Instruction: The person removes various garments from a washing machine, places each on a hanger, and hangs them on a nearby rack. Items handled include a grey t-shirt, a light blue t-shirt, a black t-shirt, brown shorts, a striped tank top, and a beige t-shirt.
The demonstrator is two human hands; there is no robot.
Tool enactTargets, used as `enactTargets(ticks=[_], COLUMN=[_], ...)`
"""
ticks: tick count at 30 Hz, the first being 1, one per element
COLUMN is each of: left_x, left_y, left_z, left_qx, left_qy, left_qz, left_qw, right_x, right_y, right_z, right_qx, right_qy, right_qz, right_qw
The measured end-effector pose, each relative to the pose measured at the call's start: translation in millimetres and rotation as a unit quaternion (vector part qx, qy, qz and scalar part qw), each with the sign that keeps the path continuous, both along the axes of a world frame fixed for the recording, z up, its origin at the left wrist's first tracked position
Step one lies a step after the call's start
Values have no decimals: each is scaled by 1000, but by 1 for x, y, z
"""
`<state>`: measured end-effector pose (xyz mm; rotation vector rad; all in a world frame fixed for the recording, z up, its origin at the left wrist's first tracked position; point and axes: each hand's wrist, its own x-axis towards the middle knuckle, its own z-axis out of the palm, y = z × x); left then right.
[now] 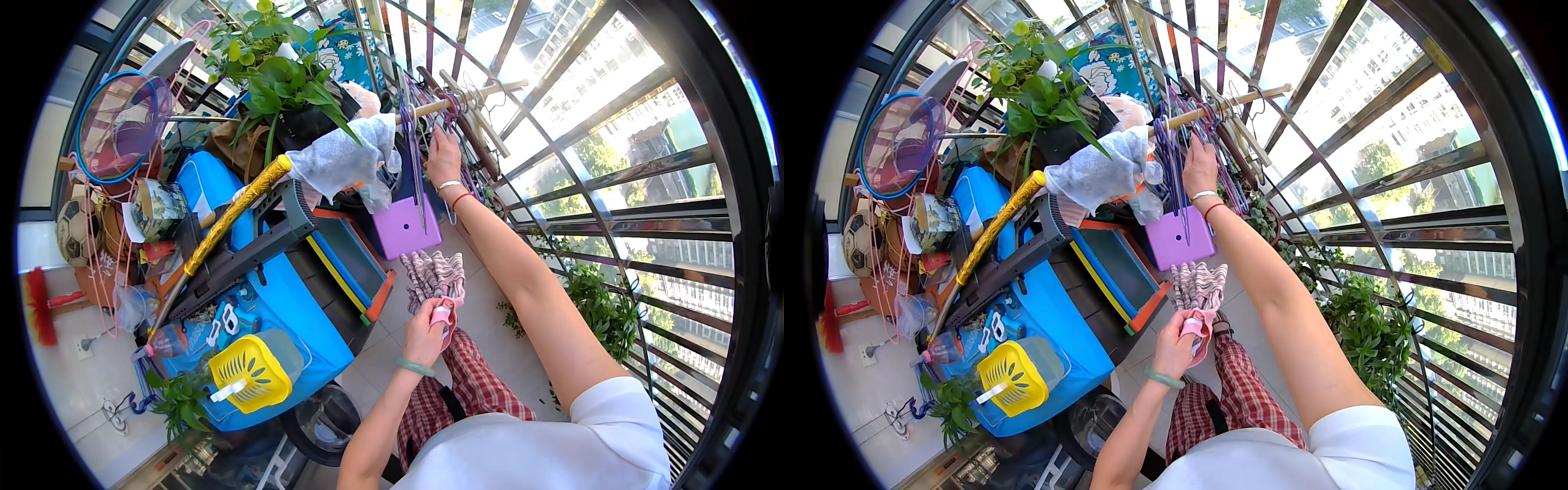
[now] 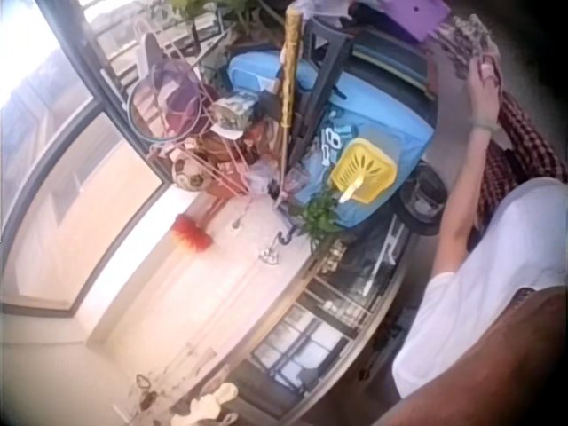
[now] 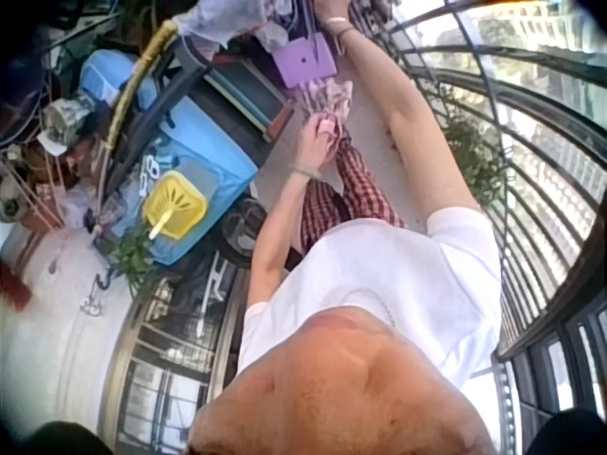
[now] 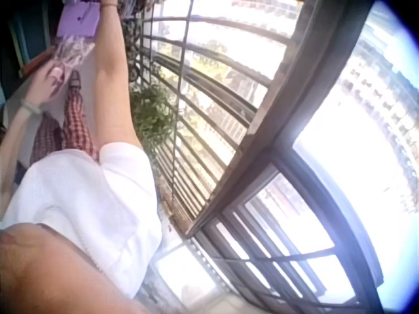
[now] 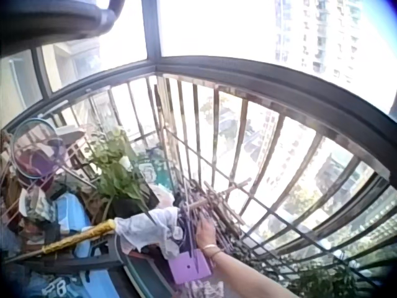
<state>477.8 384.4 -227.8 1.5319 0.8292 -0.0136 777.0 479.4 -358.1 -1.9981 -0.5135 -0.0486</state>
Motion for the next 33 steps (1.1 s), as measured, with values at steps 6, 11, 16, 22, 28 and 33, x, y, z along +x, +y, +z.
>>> enactTargets(ticks=[6, 11, 16, 22, 28, 33], left_x=[-24, -63, -114, -193, -274, -330], left_y=[-14, -35, -52, -54, -32, -28], left_z=[24, 29, 52, 111, 161, 198], left_qx=[-74, 1, 112, 214, 276, 349], left_qy=[12, -2, -38, -38, -13, 3], left_qz=[33, 7, -39, -12, 56, 77], left_qw=[997, 1000, 992, 976, 959, 934], right_x=[-31, -82, -184, -329, -436, -504], right_y=[-40, -103, -190, -300, -397, -431], right_z=[43, 62, 96, 175, 251, 292], right_qx=[7, -32, -10, 55, 133, 108], right_qy=[-95, -100, -59, 58, 50, -13], right_qz=[37, 41, 18, 48, 278, 375], right_qw=[995, 994, 998, 996, 950, 921])
